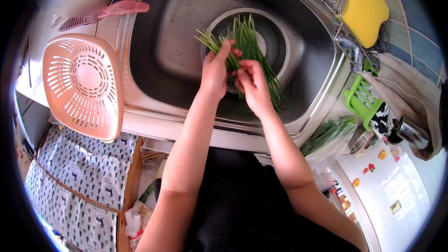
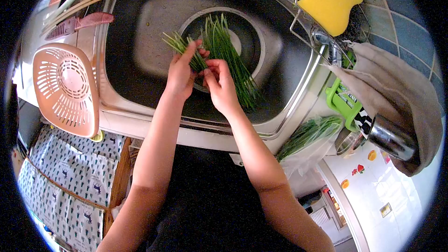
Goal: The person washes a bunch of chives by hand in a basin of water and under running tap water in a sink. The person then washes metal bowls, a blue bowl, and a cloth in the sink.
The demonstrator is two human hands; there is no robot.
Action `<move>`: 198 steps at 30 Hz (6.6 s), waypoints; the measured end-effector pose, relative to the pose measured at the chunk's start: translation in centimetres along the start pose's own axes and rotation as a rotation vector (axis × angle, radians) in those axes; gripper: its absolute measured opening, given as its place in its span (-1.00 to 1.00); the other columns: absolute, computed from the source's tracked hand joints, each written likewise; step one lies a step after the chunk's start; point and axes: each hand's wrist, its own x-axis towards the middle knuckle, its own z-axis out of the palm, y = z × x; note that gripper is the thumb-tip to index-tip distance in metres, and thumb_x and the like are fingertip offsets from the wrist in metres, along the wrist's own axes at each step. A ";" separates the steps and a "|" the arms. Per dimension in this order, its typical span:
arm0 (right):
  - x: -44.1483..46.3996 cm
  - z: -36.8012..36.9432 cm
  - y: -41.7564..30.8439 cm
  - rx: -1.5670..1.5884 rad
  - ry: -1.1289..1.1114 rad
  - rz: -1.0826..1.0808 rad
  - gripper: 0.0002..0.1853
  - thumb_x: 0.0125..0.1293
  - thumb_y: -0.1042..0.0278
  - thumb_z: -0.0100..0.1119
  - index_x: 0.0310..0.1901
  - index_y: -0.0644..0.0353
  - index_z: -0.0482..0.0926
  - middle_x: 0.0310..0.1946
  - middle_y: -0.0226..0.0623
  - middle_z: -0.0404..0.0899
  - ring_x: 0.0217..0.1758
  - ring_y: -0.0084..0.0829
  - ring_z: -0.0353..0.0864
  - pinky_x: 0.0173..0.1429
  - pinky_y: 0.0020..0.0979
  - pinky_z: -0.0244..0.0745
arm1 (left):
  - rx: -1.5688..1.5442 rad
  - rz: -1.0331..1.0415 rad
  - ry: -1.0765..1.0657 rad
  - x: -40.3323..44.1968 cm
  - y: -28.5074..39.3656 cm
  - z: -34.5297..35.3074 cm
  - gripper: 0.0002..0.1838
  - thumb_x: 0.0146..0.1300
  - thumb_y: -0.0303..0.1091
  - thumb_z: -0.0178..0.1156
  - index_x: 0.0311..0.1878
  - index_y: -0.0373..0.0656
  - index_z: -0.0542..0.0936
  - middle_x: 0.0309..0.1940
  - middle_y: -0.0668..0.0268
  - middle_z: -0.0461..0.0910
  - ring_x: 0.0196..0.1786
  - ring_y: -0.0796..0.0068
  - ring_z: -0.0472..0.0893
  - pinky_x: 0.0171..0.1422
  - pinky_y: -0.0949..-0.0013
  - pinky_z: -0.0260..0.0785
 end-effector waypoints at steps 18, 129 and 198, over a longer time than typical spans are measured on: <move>9.2 -1.2 6.7 -0.854 0.294 -0.170 -0.77 0.18 0.44 0.22 -0.15 0.23 0.43 -0.28 0.03 0.61 -0.21 0.10 0.58 -0.17 -0.05 0.45 | 1.166 0.136 0.329 10.0 -5.2 -2.4 -0.54 0.25 -0.14 0.13 -0.01 -0.40 0.52 -0.09 -0.13 0.58 0.03 -0.10 0.56 0.07 0.08 0.40; -0.8 -3.3 -3.1 -0.016 -0.280 0.227 -0.68 0.45 0.21 -0.01 -0.07 0.33 0.57 -0.49 -0.35 0.56 -0.59 -0.65 0.38 -0.49 -0.62 0.25 | 0.167 0.215 -0.050 0.4 -0.2 -1.9 -0.63 0.41 -0.14 0.06 0.00 -0.27 0.58 -0.13 0.32 0.66 -0.51 0.70 0.22 -0.39 0.57 0.17; 8.8 -4.6 4.0 -1.117 0.417 -0.173 -0.38 0.08 0.36 0.35 0.14 0.26 0.25 0.03 0.02 0.34 0.12 0.06 0.36 0.13 -0.05 0.35 | 0.384 0.183 0.478 8.5 -6.7 -1.3 -0.63 0.14 -0.29 0.23 -0.04 -0.34 0.56 -0.22 0.21 0.63 -0.18 0.29 0.57 -0.02 0.27 0.34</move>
